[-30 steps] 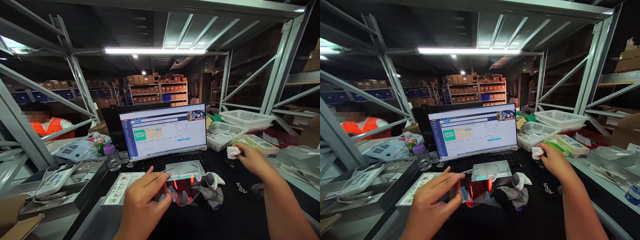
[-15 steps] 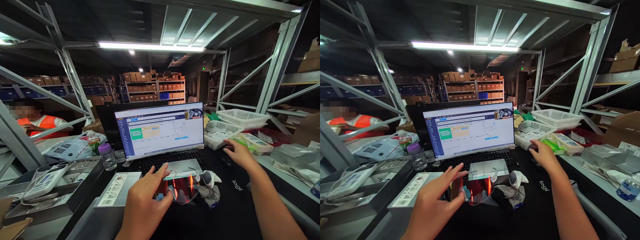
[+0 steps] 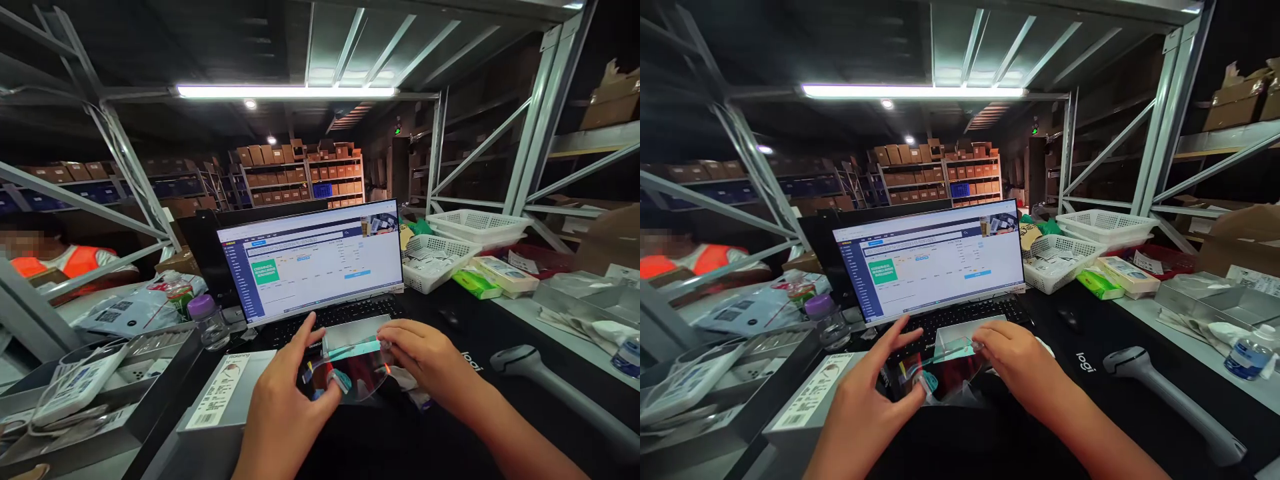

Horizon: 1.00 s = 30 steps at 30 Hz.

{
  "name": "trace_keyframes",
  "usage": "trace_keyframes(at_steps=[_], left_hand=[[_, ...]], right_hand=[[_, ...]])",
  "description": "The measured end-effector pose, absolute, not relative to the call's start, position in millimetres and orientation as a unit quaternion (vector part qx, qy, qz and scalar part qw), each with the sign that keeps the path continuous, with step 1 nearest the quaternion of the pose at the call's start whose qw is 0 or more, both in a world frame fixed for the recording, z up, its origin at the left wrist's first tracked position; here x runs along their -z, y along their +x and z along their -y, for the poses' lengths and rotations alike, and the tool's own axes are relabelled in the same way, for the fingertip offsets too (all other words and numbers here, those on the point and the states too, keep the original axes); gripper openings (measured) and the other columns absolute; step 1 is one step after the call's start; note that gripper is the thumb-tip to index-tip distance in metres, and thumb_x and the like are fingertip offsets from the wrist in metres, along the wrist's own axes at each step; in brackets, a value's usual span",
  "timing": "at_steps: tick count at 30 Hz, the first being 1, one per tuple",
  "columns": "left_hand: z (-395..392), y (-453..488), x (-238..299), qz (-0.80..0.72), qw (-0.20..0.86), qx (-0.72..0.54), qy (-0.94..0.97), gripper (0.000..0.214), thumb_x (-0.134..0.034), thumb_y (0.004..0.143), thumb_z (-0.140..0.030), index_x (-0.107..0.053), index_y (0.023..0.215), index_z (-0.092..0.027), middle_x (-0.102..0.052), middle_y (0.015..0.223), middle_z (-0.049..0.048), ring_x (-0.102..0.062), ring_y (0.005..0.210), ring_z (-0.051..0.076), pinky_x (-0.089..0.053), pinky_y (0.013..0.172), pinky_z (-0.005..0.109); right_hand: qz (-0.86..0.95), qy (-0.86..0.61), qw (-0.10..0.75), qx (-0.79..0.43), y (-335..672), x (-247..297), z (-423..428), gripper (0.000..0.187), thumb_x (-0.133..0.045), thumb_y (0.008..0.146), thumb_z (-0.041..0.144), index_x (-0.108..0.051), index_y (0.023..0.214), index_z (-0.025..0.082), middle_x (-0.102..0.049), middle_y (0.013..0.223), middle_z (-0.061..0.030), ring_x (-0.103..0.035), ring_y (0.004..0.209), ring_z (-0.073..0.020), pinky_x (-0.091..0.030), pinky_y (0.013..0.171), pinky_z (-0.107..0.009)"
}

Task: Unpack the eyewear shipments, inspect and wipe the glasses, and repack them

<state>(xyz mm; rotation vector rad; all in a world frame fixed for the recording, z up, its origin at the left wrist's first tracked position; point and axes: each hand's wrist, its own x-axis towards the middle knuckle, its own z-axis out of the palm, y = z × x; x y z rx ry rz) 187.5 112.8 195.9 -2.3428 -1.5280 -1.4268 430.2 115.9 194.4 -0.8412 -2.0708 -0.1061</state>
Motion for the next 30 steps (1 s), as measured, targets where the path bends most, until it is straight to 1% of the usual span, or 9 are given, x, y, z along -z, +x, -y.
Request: trace_keyframes(at_steps=[3,6,9,12,16,18,20,24,30], left_hand=[[-118.4,183.4,-196.5,0.498,0.013,0.438,-0.748,0.089,-0.064,0.071,-0.028,-0.027,0.151,-0.034,-0.054,0.142,0.0047,-0.057,0.125,0.029,-0.049,0.104,0.049],[-122.5,178.6,-195.9,0.502,0.018,0.428,-0.751,0.098,-0.070,0.067,-0.034,-0.023,0.153,-0.031,-0.046,0.147,0.0101,-0.051,0.130,0.034,-0.043,0.108,0.056],[-127.3,176.5,-192.3,0.518,0.014,0.411,-0.750,0.107,-0.077,0.063,-0.041,-0.021,0.154,-0.029,-0.042,0.149,0.0120,-0.048,0.132,0.036,-0.042,0.107,0.057],[-137.4,176.4,-183.2,0.531,0.000,0.413,-0.740,0.107,-0.074,0.067,-0.051,-0.020,0.154,-0.021,-0.045,0.145,0.0167,-0.058,0.119,0.035,-0.051,0.097,0.053],[-150.3,174.3,-174.5,0.551,-0.040,0.424,-0.718,0.081,-0.064,0.074,-0.051,-0.044,0.142,-0.013,-0.062,0.125,0.0165,-0.065,0.104,0.033,-0.056,0.084,0.046],[-148.5,172.7,-178.3,0.541,-0.089,0.422,-0.722,0.056,-0.056,0.080,-0.051,-0.062,0.123,-0.016,-0.071,0.106,0.0117,-0.069,0.092,0.029,-0.058,0.076,0.040],[-140.4,172.2,-187.0,0.504,-0.125,0.432,-0.737,0.045,-0.048,0.087,-0.054,-0.071,0.103,-0.019,-0.073,0.091,0.0083,-0.070,0.081,0.026,-0.057,0.069,0.035],[-119.8,174.7,-204.3,0.435,-0.077,0.496,-0.748,0.039,-0.047,0.093,-0.050,-0.072,0.088,-0.022,-0.071,0.087,0.0059,-0.069,0.080,0.021,-0.054,0.068,0.028],[-104.2,175.4,-204.8,0.418,-0.017,0.492,-0.763,0.025,-0.048,0.098,-0.038,-0.068,0.096,-0.024,-0.066,0.084,0.0008,-0.063,0.075,0.015,-0.048,0.065,0.023]], right_hand=[[0.824,-0.335,0.452,0.074,429.4,-198.1,-115.0,0.021,-0.046,0.100,0.015,-0.067,0.098,0.015,-0.072,0.095,-0.0113,-0.070,0.084,-0.0210,-0.059,0.077,-0.031],[0.812,-0.341,0.464,0.096,428.1,-199.4,-111.4,0.023,-0.045,0.100,0.015,-0.067,0.096,0.014,-0.072,0.095,-0.0124,-0.070,0.083,-0.0221,-0.059,0.074,-0.032],[0.797,-0.355,0.481,0.086,429.6,-200.3,-108.7,0.022,-0.046,0.099,0.012,-0.067,0.096,0.014,-0.072,0.095,-0.0121,-0.069,0.085,-0.0226,-0.059,0.077,-0.033],[0.780,-0.362,0.508,0.050,434.2,-202.6,-106.3,0.021,-0.046,0.099,0.012,-0.067,0.100,0.015,-0.072,0.096,-0.0105,-0.069,0.088,-0.0210,-0.058,0.081,-0.032],[0.761,-0.353,0.544,0.013,440.9,-203.3,-104.9,0.022,-0.047,0.098,0.015,-0.068,0.099,0.018,-0.074,0.099,-0.0090,-0.070,0.092,-0.0194,-0.057,0.081,-0.028],[0.753,-0.356,0.553,-0.007,443.9,-201.0,-106.7,0.021,-0.049,0.097,0.016,-0.069,0.101,0.020,-0.075,0.102,-0.0081,-0.071,0.096,-0.0193,-0.057,0.083,-0.028],[0.745,-0.367,0.556,-0.034,446.1,-198.1,-110.6,0.021,-0.050,0.095,0.016,-0.069,0.103,0.022,-0.075,0.106,-0.0069,-0.071,0.102,-0.0198,-0.056,0.088,-0.029],[0.737,-0.398,0.534,-0.112,445.4,-193.8,-122.3,0.025,-0.049,0.088,0.011,-0.069,0.095,0.023,-0.077,0.096,-0.0032,-0.067,0.114,-0.0225,-0.055,0.089,-0.030],[0.733,-0.404,0.515,-0.187,438.2,-189.6,-136.7,0.027,-0.047,0.084,0.012,-0.071,0.090,0.022,-0.077,0.091,-0.0050,-0.066,0.117,-0.0264,-0.055,0.088,-0.034]])
